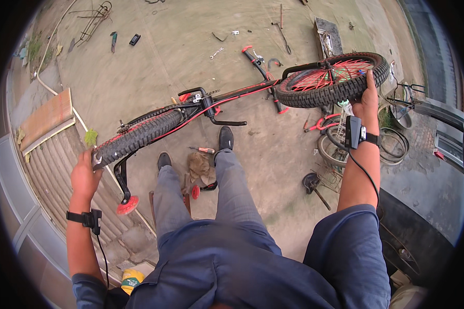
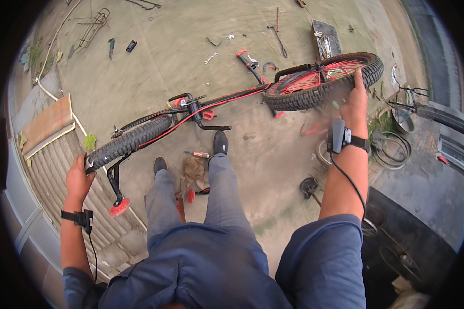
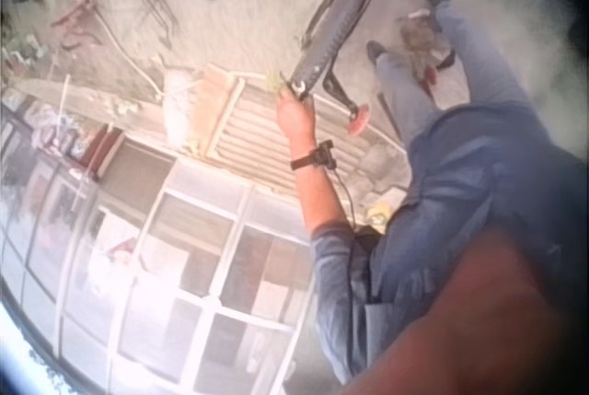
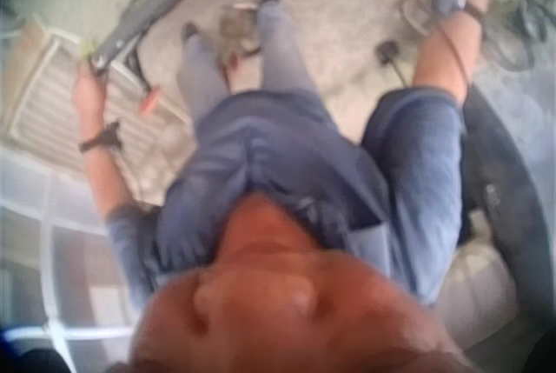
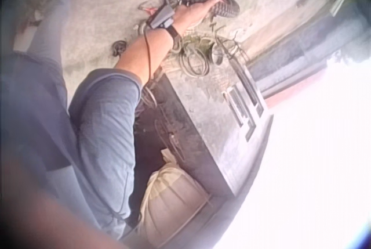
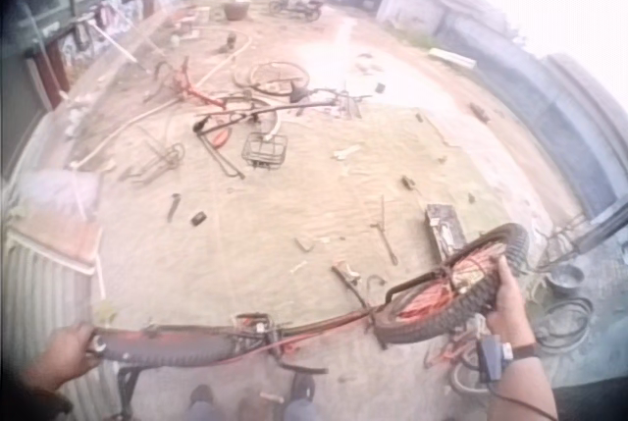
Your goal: The person removes a red bicycle pedal using a wrench, then reattaches it and tightens it. They also handle the bicycle frame and wheels while working in a cluttered workshop.
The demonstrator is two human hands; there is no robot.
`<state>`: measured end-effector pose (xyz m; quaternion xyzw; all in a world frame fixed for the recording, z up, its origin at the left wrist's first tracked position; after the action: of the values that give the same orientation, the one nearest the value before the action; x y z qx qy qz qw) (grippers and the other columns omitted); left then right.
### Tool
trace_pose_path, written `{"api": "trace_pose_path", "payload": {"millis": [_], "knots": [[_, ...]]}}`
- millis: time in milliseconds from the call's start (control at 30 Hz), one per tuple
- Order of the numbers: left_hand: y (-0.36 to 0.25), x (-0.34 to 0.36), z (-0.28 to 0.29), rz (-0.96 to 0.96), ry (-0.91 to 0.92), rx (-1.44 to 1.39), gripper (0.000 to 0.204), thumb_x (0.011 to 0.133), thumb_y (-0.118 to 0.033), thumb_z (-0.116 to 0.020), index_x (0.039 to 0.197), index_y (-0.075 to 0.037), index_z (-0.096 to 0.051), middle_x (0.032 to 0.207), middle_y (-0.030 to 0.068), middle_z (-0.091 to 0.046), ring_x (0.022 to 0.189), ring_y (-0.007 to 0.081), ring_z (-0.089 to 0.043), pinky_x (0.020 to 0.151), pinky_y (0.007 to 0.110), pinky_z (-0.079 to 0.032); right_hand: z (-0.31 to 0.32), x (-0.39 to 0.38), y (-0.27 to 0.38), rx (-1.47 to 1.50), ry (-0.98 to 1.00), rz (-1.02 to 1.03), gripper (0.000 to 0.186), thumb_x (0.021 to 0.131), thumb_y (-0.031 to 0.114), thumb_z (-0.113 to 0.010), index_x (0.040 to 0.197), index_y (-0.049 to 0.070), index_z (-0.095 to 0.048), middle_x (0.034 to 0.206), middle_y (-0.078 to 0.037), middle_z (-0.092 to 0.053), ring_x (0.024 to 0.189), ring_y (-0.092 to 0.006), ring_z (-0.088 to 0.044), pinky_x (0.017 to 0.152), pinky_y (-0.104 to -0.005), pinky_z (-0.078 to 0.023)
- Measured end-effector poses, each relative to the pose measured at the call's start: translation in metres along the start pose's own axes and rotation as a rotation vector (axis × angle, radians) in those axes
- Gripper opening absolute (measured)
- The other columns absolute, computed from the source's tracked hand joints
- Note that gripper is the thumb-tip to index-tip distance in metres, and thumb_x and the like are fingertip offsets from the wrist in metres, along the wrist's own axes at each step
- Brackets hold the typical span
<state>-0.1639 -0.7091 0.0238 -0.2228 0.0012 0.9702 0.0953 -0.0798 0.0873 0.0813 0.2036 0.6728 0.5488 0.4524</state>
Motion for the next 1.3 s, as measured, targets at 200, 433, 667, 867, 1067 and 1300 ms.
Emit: {"api": "trace_pose_path", "payload": {"millis": [200,433,667,867,1067,1300], "knots": [[0.012,-0.009,0.0,0.022,-0.01,-0.032,0.075,0.07,-0.009,-0.083,0.137,-0.01,-0.049,0.125,0.017,-0.06,0.106,0.0401,-0.064,0.086,0.045,-0.054,-0.003,-0.009,-0.004,-0.007,-0.019,-0.017,0.033,0.094,0.046,-0.069,0.099,0.014,-0.064,0.086,-0.002,-0.069,0.076,-0.0222,-0.07,0.073,-0.0432,-0.058],[0.027,-0.018,-0.002,0.008,-0.086,-0.065,0.073,0.076,-0.007,-0.078,0.141,-0.01,-0.046,0.129,0.0182,-0.058,0.107,0.0406,-0.064,0.088,0.046,-0.054,-0.001,-0.016,-0.01,-0.03,0.008,-0.035,0.036,0.093,0.048,-0.068,0.107,0.014,-0.065,0.094,-0.004,-0.071,0.085,-0.0229,-0.07,0.085,-0.0477,-0.054],[0.053,-0.026,-0.003,-0.008,-0.249,-0.199,0.048,0.087,-0.007,-0.068,0.132,-0.003,-0.055,0.125,0.0222,-0.061,0.11,0.0422,-0.062,0.093,0.044,-0.051,0.012,-0.014,-0.022,-0.089,-0.082,-0.106,0.038,0.091,0.048,-0.071,0.11,0.015,-0.065,0.1,-0.003,-0.071,0.096,-0.0232,-0.066,0.095,-0.0513,-0.047],[0.066,-0.036,0.003,0.157,-0.301,-0.573,0.03,0.102,-0.019,-0.055,0.123,0.002,-0.062,0.113,0.0206,-0.068,0.109,0.0308,-0.066,0.091,0.037,-0.05,0.013,-0.016,-0.028,-0.074,-0.077,-0.107,0.045,0.089,0.05,-0.073,0.116,0.015,-0.064,0.104,-0.004,-0.069,0.099,-0.0231,-0.064,0.099,-0.0529,-0.044],[0.022,-0.066,0.016,0.284,-0.205,-0.906,0.036,0.108,-0.028,-0.043,0.123,-0.004,-0.066,0.068,-0.0021,-0.055,0.065,0.006,-0.048,0.064,0.025,-0.041,0.033,-0.047,-0.023,-0.107,-0.165,-0.087,0.089,0.088,0.056,-0.072,0.151,0.007,-0.033,0.142,-0.019,-0.046,0.124,-0.0322,-0.055,0.105,-0.0505,-0.046],[-0.096,-0.108,-0.006,0.004,0.164,-1.323,0.04,0.108,-0.026,-0.038,0.125,0.001,-0.063,0.127,0.0127,-0.063,0.107,0.0192,-0.065,0.092,0.032,-0.049,-0.007,-0.172,-0.113,-0.209,0.121,-0.168,0.053,0.1,0.042,-0.061,0.132,0.001,-0.053,0.115,-0.013,-0.064,0.106,-0.0242,-0.063,0.092,-0.0379,-0.051]]}}
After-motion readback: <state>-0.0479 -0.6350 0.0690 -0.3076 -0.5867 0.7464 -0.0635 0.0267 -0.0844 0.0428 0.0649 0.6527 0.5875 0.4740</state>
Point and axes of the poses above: each hand's wrist, its own x-axis towards the middle knuckle, its own z-axis out of the back of the hand, y = z × x, the point moved 8 cm from there along x, towards the middle knuckle
